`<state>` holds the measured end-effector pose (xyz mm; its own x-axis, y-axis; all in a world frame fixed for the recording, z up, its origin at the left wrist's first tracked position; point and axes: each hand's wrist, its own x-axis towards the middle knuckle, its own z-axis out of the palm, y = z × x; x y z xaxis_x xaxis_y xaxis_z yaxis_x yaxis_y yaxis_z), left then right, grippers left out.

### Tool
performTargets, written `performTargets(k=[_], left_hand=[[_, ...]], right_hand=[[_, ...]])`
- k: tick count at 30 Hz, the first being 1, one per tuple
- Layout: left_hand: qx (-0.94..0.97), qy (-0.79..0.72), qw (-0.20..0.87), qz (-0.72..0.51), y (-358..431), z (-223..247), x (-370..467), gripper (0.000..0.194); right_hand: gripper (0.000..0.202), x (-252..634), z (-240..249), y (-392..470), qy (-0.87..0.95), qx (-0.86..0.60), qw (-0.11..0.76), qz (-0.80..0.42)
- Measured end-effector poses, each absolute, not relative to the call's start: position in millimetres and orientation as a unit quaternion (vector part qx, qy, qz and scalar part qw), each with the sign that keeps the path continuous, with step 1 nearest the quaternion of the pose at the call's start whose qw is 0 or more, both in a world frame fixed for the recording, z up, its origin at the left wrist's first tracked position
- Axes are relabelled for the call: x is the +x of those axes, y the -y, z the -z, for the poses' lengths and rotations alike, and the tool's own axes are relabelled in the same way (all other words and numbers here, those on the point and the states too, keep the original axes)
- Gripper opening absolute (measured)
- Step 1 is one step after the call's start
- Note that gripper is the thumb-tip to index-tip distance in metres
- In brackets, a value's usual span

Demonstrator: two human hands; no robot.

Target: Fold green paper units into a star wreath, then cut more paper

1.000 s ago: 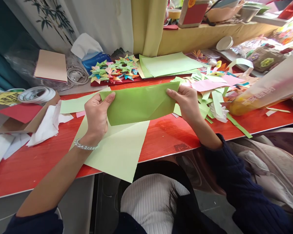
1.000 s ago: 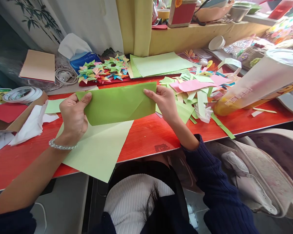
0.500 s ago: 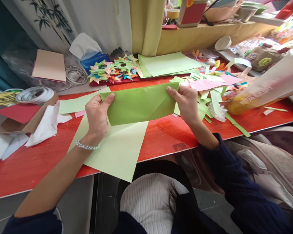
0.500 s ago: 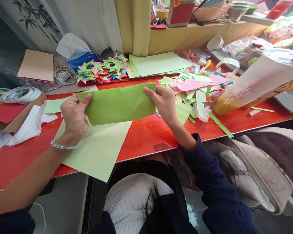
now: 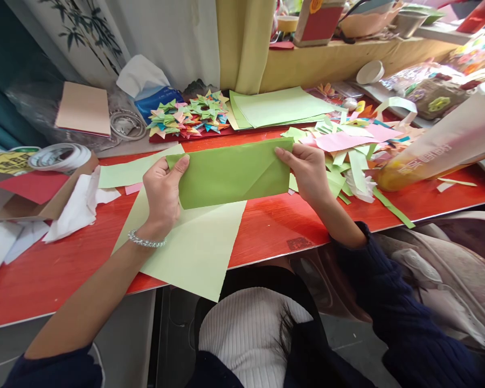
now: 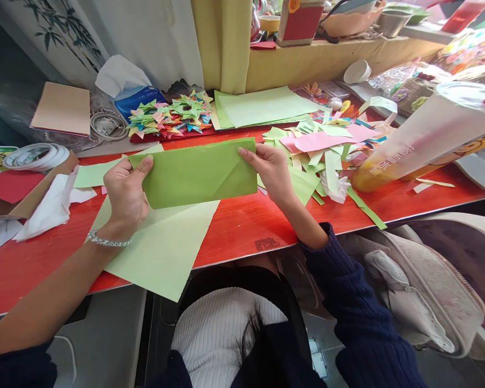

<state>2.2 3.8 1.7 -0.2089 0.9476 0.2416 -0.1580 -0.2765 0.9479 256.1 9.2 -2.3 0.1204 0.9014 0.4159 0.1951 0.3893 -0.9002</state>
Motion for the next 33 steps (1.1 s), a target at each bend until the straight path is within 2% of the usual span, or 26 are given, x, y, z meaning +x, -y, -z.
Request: performTargets(k=[4,10,33], left_hand=[[0.468,-0.402,0.445,-0.649,-6,1,3,0.019],[0.464,-0.375,0.421,-0.683,-15,9,3,0.023],[0.461,-0.377,0.426,-0.681,-13,9,4,0.020]], right_hand=[[0.060,258,6,-12,0.585,-0.459,0.604,-0.289],[0.064,258,7,-13,0.580,-0.449,0.629,-0.257],[0.063,260,6,-11,0.597,-0.459,0.615,-0.233]])
